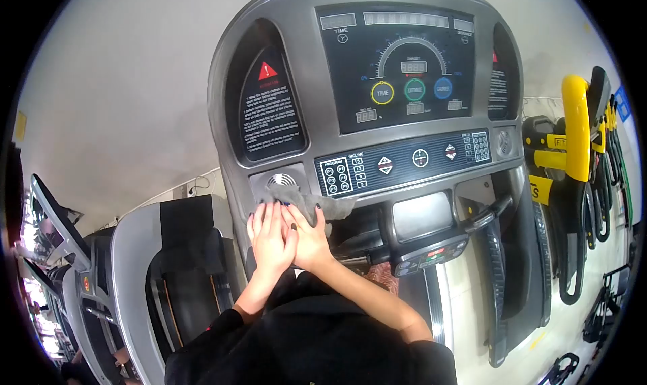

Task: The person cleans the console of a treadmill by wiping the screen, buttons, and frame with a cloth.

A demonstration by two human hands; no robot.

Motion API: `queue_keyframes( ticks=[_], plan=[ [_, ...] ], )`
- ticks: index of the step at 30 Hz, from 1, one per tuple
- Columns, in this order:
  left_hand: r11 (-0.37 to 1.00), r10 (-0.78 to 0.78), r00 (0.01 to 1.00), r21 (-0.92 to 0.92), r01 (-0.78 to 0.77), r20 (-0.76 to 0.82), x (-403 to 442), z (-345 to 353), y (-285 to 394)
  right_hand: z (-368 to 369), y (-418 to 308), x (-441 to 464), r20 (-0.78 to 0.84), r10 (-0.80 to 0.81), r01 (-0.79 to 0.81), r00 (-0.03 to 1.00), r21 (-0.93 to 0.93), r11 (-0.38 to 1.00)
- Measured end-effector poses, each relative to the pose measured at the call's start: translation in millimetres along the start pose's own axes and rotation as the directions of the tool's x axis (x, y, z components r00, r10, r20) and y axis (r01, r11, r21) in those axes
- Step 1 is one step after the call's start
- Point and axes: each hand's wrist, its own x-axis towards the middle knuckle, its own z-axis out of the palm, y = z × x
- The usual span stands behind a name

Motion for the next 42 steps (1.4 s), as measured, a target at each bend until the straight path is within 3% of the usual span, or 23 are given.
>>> queue_keyframes(
  ticks=[4,6,10,16,20,21,26,30,37,38,42],
  plan=[
    [0.991,-0.046,0.989,0.133,0.027,0.141,10,-3,1,-2,-2,2,0.024,0.034,-0.035,0.999,0.025,0.999],
    [0.995,-0.053,0.982,0.097,0.036,0.182,17,-2,-3,-9,3,1,0.011,-0.019,0.017,1.0,0.105,0.994],
    [0.999,-0.012,0.98,0.054,0.001,0.2,32,2,-7,3,23,-15,-0.322,-0.152,0.183,0.935,0.068,0.981],
    [0.983,0.098,0.972,0.134,-0.129,0.213,39,4,-6,9,30,-35,-0.387,-0.073,0.092,0.919,0.031,0.995],
    [0.982,0.082,0.961,0.143,-0.122,0.263,20,-2,-10,9,32,-37,-0.442,-0.046,0.082,0.896,0.061,0.995],
    [0.977,0.107,0.971,0.159,-0.142,0.212,11,0,-12,8,31,-36,-0.458,-0.026,0.061,0.888,0.062,0.996],
    [0.973,0.068,0.97,0.2,-0.116,0.232,-3,0,-12,-4,23,-28,-0.338,0.042,-0.018,0.94,0.074,0.997],
    [0.978,-0.02,0.981,0.207,-0.022,0.195,9,2,-14,-1,23,-31,-0.347,0.003,0.023,0.938,0.069,0.997],
    [0.971,-0.044,0.99,0.239,0.012,0.131,34,10,-10,-10,49,-42,-0.391,0.207,-0.238,0.897,-0.03,0.971],
    [0.972,-0.039,0.99,0.234,0.007,0.133,34,12,-8,-8,55,-44,-0.373,0.189,-0.249,0.908,-0.119,0.961],
    [0.979,-0.018,0.992,0.202,-0.007,0.124,25,15,-3,-5,53,-46,-0.344,0.207,-0.27,0.916,-0.144,0.952]
  ],
)
